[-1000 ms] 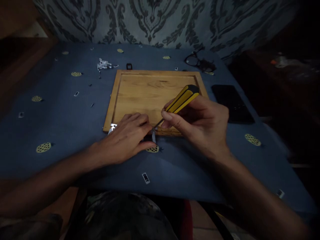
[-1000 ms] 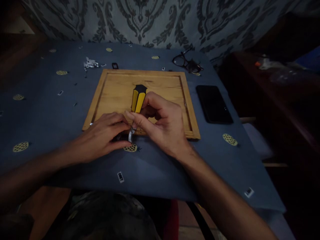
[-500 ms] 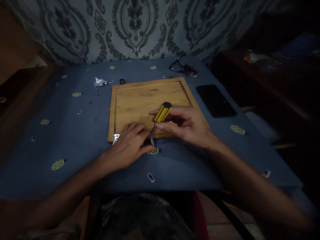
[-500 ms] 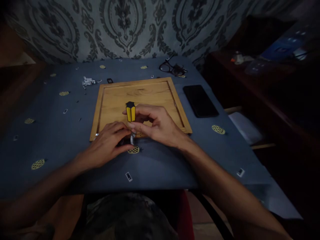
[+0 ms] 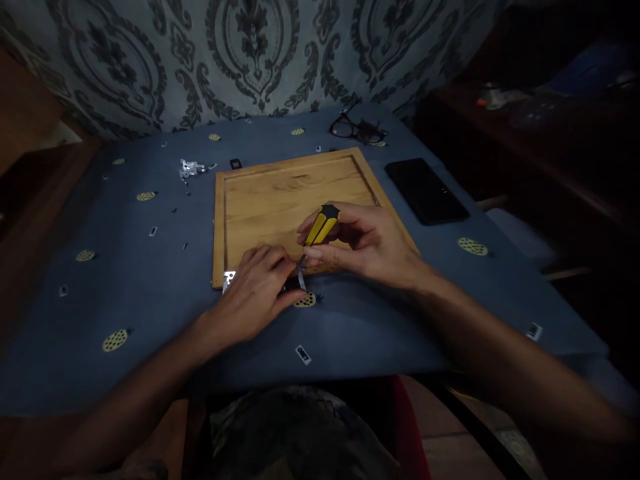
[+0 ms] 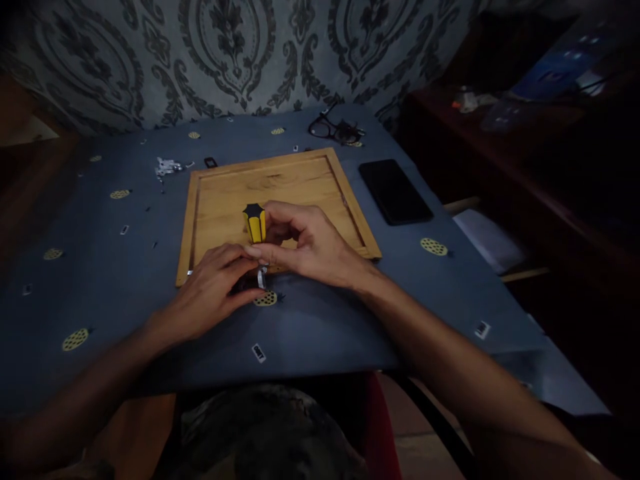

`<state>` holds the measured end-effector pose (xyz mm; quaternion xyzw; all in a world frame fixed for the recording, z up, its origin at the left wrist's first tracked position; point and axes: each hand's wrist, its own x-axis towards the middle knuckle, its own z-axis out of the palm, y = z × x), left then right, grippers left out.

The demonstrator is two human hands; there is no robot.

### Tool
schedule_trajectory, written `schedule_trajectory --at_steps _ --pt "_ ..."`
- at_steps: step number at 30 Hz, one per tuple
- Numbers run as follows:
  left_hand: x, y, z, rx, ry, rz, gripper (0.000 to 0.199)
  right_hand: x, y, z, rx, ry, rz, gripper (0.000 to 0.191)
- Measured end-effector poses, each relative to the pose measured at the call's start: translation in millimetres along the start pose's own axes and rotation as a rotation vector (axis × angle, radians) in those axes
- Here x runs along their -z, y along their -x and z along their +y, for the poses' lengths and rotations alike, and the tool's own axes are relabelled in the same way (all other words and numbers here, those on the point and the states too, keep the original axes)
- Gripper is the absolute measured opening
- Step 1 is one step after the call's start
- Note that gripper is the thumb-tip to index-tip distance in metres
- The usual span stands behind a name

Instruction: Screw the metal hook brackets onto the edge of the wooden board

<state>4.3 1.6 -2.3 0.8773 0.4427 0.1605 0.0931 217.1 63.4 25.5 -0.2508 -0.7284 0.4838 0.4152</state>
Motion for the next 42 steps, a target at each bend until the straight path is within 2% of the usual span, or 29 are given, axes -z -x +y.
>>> schedule_trajectory --at_steps 4,7,10,13,21,28,42 --pt "-0.6 -0.7 0.3 -0.008 0.003 0.010 0.027 0.1 0.7 -3.9 -0.028 -0.003 -0.014 0.038" --pt "0.6 -0.9 2.0 -0.013 -0.009 0.000 0.028 -2.1 0.8 -0.7 0.015 0.015 0.005 0.037" --pt "1.7 -0.7 3.9 -0.016 -0.029 -0.002 0.026 -5.2 1.9 6.1 0.071 0.060 0.074 0.036" --pt "2.1 -0.7 5.0 -0.010 -0.040 0.017 0.024 -8.0 5.1 8.7 0.067 0.124 0.133 0.038" --pt "3.4 -1.6 5.1 -0.035 -0.046 0.022 0.029 -9.4 12.0 -11.1 -0.001 0.163 0.381 0.032" --pt "1.8 -0.4 4.9 -0.028 -0.044 0.040 0.027 -5.6 9.4 -1.4 0.041 0.221 0.276 0.031" --pt "1.7 -1.5 5.8 -0.054 -0.041 0.046 0.032 -6.9 11.6 1.7 -0.018 0.252 0.261 0.035"
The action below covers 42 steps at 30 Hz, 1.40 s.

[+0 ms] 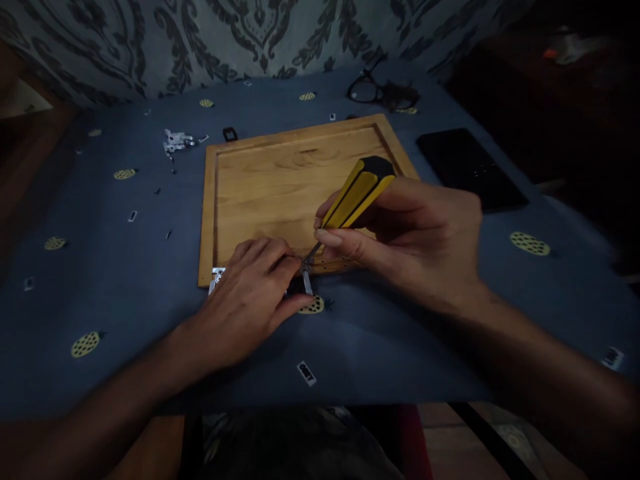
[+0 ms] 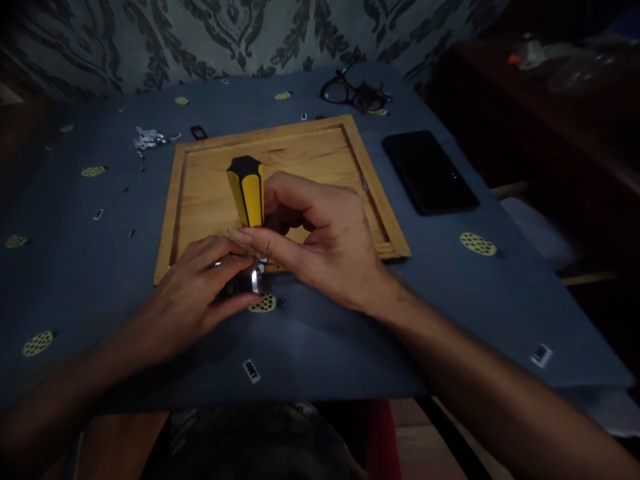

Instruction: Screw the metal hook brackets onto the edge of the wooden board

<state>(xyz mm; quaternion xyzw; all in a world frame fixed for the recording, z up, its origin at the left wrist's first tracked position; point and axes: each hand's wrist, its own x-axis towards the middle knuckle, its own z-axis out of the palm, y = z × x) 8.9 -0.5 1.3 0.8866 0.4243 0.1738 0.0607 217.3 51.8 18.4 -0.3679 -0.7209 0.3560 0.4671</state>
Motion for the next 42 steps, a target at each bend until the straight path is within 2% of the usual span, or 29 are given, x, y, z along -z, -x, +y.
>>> schedule_trajectory --at_steps 5,10,15,27,34,40,42 --pt "-0.3 0.3 -0.4 0.004 0.007 0.000 0.031 -0.8 1.3 -1.4 0.018 -0.040 -0.035 0.028" --pt "0.7 0.0 -0.4 0.002 0.021 0.002 0.029 1.9 -3.5 -2.3 0.090 -0.127 -0.134 0.018" --pt "2.5 -1.3 0.4 -0.004 0.028 -0.006 0.031 4.9 -6.1 -2.3 0.075 -0.126 -0.193 0.015" --pt "1.3 -1.0 0.3 0.038 0.028 -0.047 0.031 0.2 0.5 2.4 0.026 -0.005 -0.040 0.019" --pt "3.1 -1.0 0.6 0.054 0.041 -0.077 0.030 -1.2 5.2 4.3 0.096 0.044 -0.021 0.021" --pt "2.3 -1.0 0.6 0.027 0.041 -0.026 0.030 -1.4 2.7 -8.6 0.123 0.069 0.235 0.025" --pt "2.5 -1.5 0.9 0.022 0.041 -0.020 0.031 -1.3 0.8 -11.3 0.120 0.059 0.246 0.026"
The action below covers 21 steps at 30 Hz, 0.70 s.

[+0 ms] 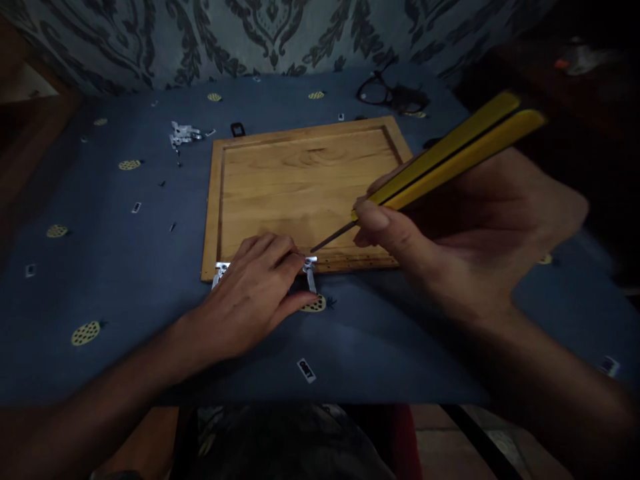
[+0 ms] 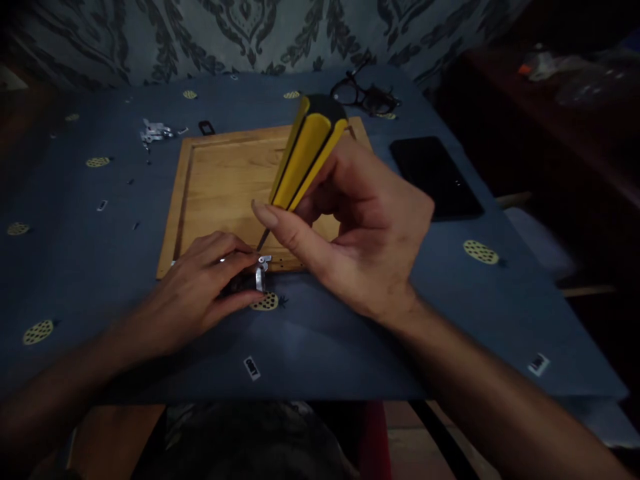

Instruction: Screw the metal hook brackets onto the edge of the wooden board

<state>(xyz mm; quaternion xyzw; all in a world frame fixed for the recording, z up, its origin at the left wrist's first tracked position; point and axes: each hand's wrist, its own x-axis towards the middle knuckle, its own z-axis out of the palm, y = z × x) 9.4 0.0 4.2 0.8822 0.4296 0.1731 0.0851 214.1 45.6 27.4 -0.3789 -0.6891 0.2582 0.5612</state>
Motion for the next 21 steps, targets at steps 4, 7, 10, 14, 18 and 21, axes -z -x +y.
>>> schedule_trajectory --at_steps 4,7,10,14,18,21 --pt "0.3 -0.7 0.5 0.001 -0.021 -0.004 0.032 -1.0 0.0 4.0 -0.037 -0.013 -0.111 0.032" --pt "0.1 -0.7 0.4 0.007 -0.037 -0.012 0.033 -1.6 1.9 9.1 -0.036 -0.016 -0.164 0.032" --pt "-0.4 -0.2 0.0 0.017 -0.033 -0.027 0.032 -2.1 3.5 13.1 -0.046 -0.018 -0.180 0.031" --pt "-1.2 0.3 -0.1 0.017 -0.020 -0.020 0.032 -1.6 7.5 21.8 -0.024 -0.009 -0.188 0.029" --pt "-0.6 -0.1 -0.1 0.031 -0.018 -0.035 0.030 0.9 13.1 31.3 0.014 0.019 -0.164 0.027" --pt "0.6 -0.6 -0.3 0.040 -0.010 -0.054 0.029 1.1 13.4 29.5 -0.012 0.028 -0.176 0.028"
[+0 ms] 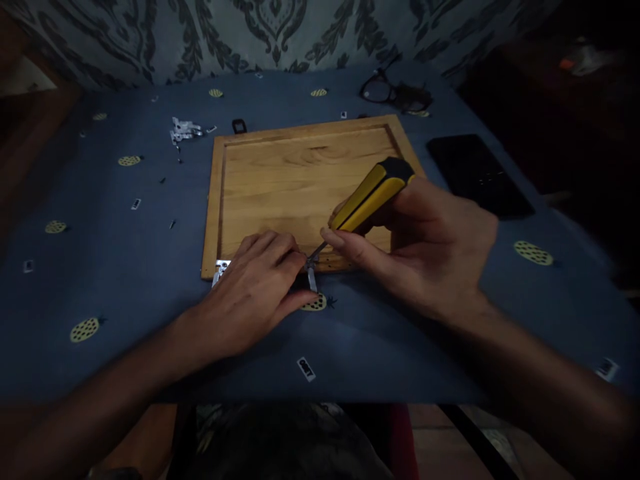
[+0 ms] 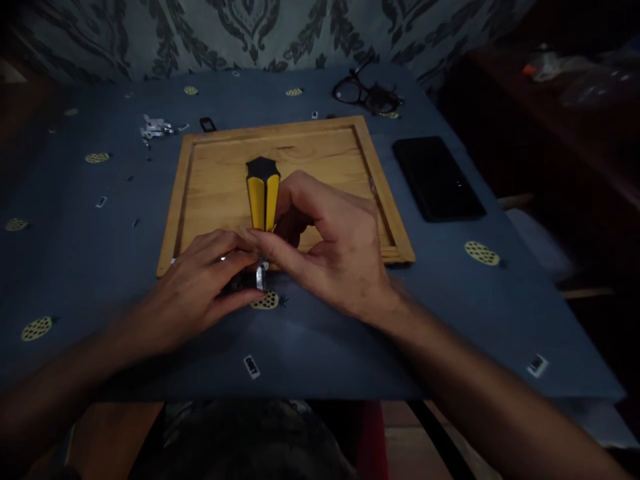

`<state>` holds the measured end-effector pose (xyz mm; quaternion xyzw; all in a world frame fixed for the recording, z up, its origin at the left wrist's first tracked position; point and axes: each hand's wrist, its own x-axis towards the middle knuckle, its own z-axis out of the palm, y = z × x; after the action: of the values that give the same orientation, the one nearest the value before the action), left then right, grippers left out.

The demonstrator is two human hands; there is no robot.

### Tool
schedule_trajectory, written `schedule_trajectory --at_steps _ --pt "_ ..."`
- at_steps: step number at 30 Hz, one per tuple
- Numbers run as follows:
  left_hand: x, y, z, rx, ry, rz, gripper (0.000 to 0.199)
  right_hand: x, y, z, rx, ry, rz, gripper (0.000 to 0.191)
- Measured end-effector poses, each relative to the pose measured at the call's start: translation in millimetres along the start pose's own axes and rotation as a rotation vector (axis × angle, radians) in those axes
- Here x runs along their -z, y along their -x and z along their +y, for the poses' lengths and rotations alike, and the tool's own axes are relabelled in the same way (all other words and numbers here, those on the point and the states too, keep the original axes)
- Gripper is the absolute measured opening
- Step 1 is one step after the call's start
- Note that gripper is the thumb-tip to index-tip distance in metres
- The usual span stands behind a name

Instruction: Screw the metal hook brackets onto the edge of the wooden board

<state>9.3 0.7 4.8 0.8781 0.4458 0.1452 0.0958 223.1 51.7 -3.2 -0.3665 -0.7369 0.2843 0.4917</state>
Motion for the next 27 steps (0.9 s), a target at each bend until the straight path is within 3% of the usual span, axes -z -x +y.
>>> schedule_trajectory --at_steps 8,11,17,27 --pt "-2.8 0.7 -0.1 -0.018 -0.006 0.020 0.028 1.7 -13.3 -22.2 -0.126 -0.251 -0.165 0.035" --pt "-3.1 0.8 0.0 -0.016 -0.004 0.019 0.028 5.1 -14.2 -23.3 -0.087 -0.244 -0.236 0.022" --pt "0.6 -1.0 0.4 0.005 -0.005 -0.024 0.025 7.4 -13.2 -20.0 -0.004 -0.155 -0.166 0.012" --pt "-2.6 0.8 -0.2 -0.032 0.008 0.024 0.031 3.4 -12.0 -18.1 0.049 -0.007 -0.091 0.023"
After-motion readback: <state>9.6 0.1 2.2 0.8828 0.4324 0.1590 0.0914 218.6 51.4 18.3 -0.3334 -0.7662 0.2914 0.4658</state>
